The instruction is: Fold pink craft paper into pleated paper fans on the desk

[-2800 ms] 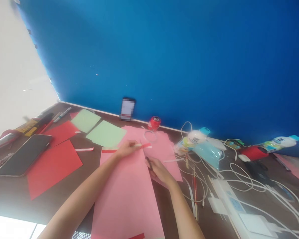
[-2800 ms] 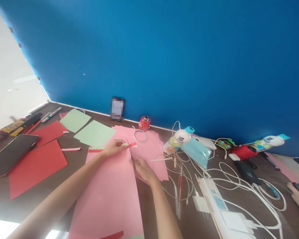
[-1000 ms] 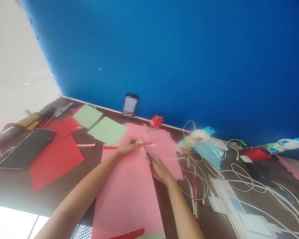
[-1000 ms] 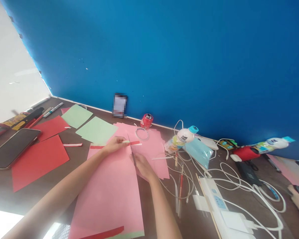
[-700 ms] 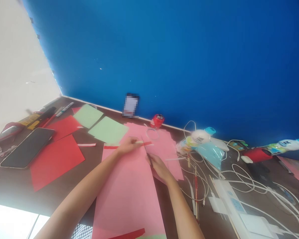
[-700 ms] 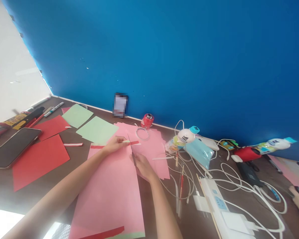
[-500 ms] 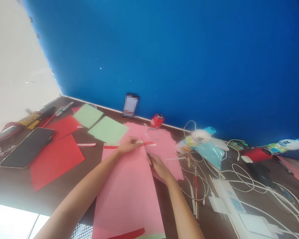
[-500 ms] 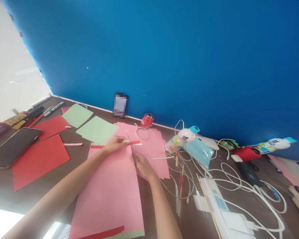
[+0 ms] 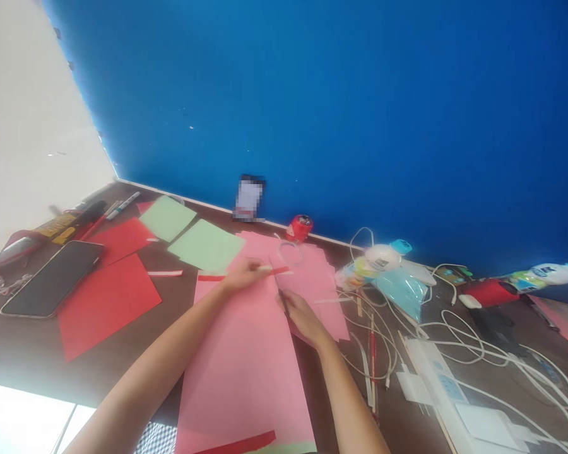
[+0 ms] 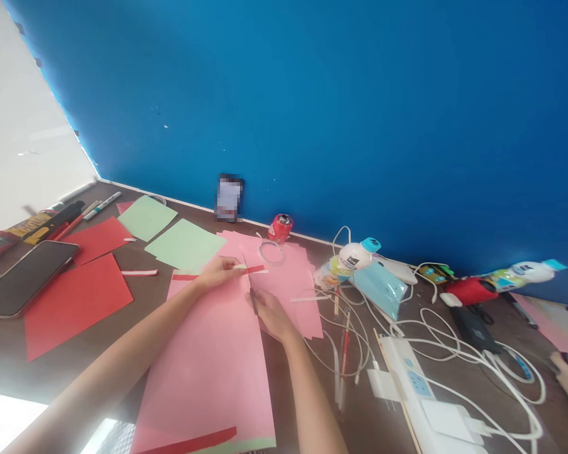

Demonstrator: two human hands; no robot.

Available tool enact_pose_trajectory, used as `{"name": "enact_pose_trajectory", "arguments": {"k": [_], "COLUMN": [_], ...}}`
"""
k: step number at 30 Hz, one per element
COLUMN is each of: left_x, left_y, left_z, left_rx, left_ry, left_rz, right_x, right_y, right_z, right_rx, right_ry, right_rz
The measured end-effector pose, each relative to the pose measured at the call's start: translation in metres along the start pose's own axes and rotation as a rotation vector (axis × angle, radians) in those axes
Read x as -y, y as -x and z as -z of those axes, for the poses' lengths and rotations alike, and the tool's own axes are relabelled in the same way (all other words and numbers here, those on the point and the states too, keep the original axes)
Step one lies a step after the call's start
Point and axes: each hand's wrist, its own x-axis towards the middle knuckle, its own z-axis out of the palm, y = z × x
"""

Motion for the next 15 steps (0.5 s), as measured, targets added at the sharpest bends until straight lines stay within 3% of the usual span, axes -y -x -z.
{"name": "enact_pose_trajectory", "arguments": {"k": [15], "left_x": [0.0016], "left_y": [-0.0014], "left_z": [0.0007], "left_rx": [0.01], "left_ry": [0.018], "left_rz": [-0.01], "right_x": [0.0028], "right_y": [0.0033], "right_z": [0.003], "right_rx": [0.003], "right_ry": [0.159], "right_rz": [0.022]}}
